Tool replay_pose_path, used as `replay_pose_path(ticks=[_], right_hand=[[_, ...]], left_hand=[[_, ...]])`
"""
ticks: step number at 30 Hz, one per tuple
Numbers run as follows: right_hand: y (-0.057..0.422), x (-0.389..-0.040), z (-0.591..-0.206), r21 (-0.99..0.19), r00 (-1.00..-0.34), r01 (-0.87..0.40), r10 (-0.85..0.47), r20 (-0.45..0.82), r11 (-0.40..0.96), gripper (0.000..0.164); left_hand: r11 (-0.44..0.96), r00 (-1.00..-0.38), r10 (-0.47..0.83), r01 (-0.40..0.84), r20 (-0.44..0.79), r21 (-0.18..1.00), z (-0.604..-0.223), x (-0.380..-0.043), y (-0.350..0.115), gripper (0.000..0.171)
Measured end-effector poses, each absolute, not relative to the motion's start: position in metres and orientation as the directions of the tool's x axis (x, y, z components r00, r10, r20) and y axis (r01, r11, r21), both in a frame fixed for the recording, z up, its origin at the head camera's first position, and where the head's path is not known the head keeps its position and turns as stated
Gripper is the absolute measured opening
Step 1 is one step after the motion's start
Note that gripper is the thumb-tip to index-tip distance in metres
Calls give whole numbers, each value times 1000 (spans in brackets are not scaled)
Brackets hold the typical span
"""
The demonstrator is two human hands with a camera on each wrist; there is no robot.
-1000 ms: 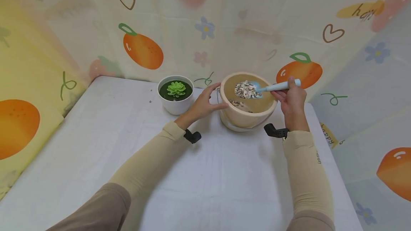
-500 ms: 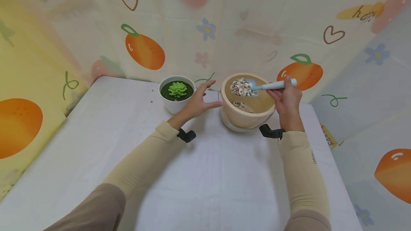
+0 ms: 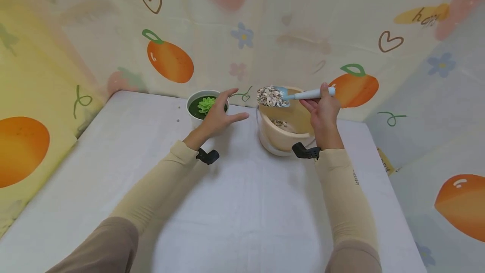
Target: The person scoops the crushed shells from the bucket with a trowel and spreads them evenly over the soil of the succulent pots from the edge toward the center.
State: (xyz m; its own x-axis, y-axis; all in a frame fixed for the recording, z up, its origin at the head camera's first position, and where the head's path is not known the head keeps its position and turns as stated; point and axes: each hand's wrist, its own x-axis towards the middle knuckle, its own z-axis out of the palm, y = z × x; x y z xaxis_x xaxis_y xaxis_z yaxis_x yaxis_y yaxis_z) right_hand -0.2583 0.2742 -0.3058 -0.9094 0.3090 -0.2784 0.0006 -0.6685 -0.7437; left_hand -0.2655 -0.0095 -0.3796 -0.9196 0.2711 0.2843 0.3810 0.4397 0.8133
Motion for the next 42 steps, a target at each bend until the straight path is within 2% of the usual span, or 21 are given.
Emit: replay_pose_path(ticks=[6,14,25,42], right_hand=[[253,-267,-307,-752,-911,16,301,-283,-659,31],[219,-278,-311,-788,-919,60,273,-283,-612,25],[192,-289,-316,-770,-929,87,227,-292,-633,24],[154,-295,-320,-806,-920,68,276,-279,-589,22]], left_hand=[[424,-920,262,382,292,821,-380,-266,-25,90],[426,-927,225,370,299,826,-382,-268,-51,92],[431,-925,168,379,340,819,-387,-269,-78,93],[443,-947,104,317,303,838,-404,-272,-109,105]])
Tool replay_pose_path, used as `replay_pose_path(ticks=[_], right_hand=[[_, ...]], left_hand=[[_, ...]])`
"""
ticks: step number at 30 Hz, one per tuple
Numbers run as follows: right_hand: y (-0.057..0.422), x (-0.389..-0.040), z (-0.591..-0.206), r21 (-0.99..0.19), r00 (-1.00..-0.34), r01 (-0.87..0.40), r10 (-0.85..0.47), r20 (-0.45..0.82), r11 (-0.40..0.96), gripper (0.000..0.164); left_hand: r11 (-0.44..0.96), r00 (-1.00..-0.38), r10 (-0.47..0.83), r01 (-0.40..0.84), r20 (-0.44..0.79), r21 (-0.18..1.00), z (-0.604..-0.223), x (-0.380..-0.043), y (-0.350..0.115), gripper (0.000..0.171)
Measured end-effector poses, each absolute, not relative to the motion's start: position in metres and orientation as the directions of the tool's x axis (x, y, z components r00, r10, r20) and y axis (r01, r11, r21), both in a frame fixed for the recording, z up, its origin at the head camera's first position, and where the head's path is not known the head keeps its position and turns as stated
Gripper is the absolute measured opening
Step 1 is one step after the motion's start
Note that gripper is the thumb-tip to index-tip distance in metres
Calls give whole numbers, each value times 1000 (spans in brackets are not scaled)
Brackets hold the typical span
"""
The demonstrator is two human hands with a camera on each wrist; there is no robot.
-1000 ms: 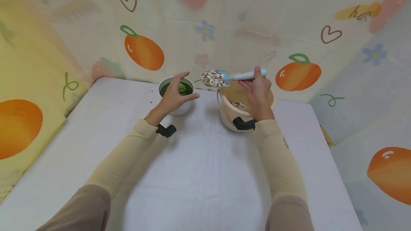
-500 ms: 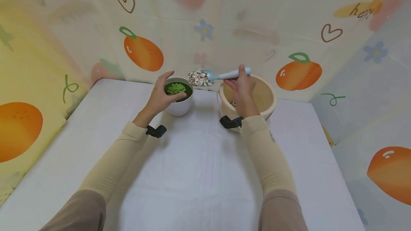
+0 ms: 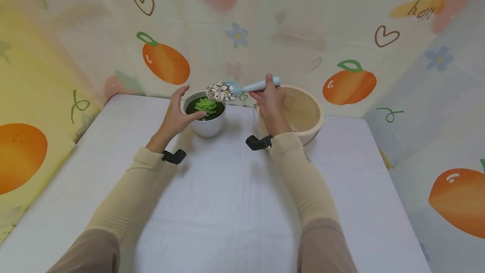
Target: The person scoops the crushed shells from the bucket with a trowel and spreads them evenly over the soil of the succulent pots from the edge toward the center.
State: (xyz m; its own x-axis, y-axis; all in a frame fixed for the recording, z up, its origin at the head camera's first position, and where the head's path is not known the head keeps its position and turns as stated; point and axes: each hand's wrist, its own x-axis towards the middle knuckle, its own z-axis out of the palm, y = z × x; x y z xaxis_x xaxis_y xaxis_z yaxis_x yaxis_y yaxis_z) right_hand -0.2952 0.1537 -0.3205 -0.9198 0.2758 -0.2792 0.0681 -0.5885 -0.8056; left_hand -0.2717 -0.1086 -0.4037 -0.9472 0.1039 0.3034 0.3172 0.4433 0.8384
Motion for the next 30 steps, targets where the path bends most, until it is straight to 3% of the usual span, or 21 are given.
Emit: replay_pose_path(ticks=[8,14,20,30], right_hand=[[132,-298,-324,-825,-922,77,275,-273,-560,34],[124,-296,-330,-850,-922,74,289,-257,-522,32],[115,-296,-334,-882,-927,75,293,-233,-465,46],[99,-300,-342,-907,-928,97,293,-231,-410,46]], left_hand=[[441,-963,83,265,255,857,-417,-274,-120,116],[423,-979,93,205,183,883,-426,-275,-121,118],[393,-982,113,182,149,901,-431,-277,-123,117],[365,-988,126,134,93,921,-442,-285,-123,122]])
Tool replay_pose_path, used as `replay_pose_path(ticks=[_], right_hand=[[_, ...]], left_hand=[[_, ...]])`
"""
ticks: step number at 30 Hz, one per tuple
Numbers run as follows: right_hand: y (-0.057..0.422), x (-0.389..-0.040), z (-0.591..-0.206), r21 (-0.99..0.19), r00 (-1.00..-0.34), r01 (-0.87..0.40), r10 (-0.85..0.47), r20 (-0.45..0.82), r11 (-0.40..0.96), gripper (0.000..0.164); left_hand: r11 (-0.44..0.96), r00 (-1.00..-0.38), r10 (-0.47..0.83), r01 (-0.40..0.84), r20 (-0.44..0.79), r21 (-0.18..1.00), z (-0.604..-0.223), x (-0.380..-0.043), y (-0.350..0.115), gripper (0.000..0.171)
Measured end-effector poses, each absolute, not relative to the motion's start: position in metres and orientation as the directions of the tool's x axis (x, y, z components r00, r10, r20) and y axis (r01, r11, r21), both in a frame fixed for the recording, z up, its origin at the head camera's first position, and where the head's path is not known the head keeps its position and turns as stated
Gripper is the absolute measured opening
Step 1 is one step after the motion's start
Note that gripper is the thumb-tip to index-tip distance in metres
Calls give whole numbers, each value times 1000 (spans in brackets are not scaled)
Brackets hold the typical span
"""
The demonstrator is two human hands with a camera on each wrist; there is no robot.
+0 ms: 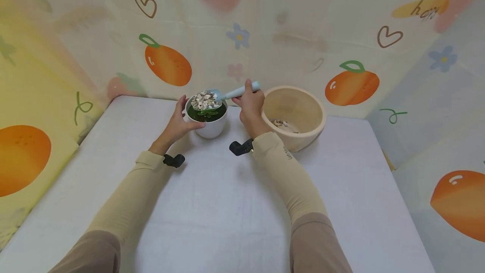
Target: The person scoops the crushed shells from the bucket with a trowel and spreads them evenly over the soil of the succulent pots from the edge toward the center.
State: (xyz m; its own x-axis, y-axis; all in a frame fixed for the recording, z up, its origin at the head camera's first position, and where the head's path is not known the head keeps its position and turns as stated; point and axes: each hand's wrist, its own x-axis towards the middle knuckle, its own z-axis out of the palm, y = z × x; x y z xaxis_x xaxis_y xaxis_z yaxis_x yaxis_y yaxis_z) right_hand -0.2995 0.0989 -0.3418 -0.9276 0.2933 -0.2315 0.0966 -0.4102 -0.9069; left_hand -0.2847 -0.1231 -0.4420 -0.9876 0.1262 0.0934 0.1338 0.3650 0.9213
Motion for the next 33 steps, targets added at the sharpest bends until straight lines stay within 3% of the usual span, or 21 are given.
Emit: replay_pose_path(ticks=[11,33], right_hand=[[88,-301,-347,-906,-928,143,266,-262,-397,45],[88,-303,-356,-920,-922,111,307,-237,-377,38]], left_hand=[[340,-986,130,139,99,930,-451,-286,-123,124],[356,-981,67,196,184,914,-460,-292,-118,115]])
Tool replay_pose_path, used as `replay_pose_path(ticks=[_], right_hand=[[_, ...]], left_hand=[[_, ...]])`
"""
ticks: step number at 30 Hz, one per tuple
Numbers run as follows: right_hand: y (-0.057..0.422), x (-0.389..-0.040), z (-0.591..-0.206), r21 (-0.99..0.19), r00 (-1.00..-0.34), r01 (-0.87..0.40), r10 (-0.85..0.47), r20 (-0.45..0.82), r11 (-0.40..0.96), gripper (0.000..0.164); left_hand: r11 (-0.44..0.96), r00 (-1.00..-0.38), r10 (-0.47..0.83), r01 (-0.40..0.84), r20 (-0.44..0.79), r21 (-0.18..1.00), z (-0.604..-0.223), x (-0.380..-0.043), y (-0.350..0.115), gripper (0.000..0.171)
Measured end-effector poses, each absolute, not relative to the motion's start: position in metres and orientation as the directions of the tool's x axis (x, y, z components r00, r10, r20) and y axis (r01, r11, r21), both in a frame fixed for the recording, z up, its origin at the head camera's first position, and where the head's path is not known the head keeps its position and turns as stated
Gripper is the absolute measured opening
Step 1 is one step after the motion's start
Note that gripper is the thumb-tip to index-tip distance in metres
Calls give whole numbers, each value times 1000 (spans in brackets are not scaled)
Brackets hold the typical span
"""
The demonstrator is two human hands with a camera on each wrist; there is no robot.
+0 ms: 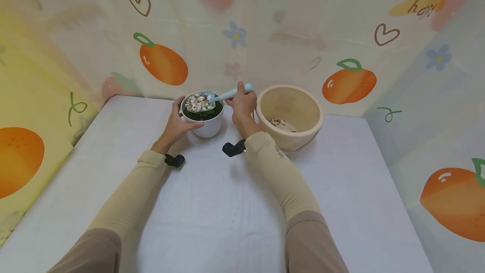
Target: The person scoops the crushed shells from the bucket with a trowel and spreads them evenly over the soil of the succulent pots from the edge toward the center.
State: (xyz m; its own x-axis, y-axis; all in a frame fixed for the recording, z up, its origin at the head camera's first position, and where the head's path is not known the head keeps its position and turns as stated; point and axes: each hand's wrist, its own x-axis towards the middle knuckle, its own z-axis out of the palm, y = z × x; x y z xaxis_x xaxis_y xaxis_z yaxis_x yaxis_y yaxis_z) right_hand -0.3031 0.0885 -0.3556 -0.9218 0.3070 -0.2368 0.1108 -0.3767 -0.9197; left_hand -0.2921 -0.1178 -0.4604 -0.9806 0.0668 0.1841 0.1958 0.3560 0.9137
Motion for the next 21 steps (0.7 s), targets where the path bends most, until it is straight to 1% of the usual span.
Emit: replay_pose_path(ticks=[5,7,13,18,21], right_hand=[[89,-303,-354,-917,-923,101,307,-231,-386,36],[90,-303,-352,-917,-927,98,300,-226,-387,38],[95,-305,-349,-915,-933,69,299,-200,-398,43],[94,-304,-350,-913,-933,100,282,-224,-395,43],[92,-302,-353,-924,-930,110,289,-226,-367,41]], left_hand=[[321,-976,68,219,208,922,-463,-292,-122,118],[321,-974,78,227,213,920,-463,-292,-124,119],[351,-975,100,223,200,909,-463,-291,-129,121],[388,-975,112,219,190,895,-462,-289,-133,120],[397,-973,133,225,186,890,-460,-288,-134,117]])
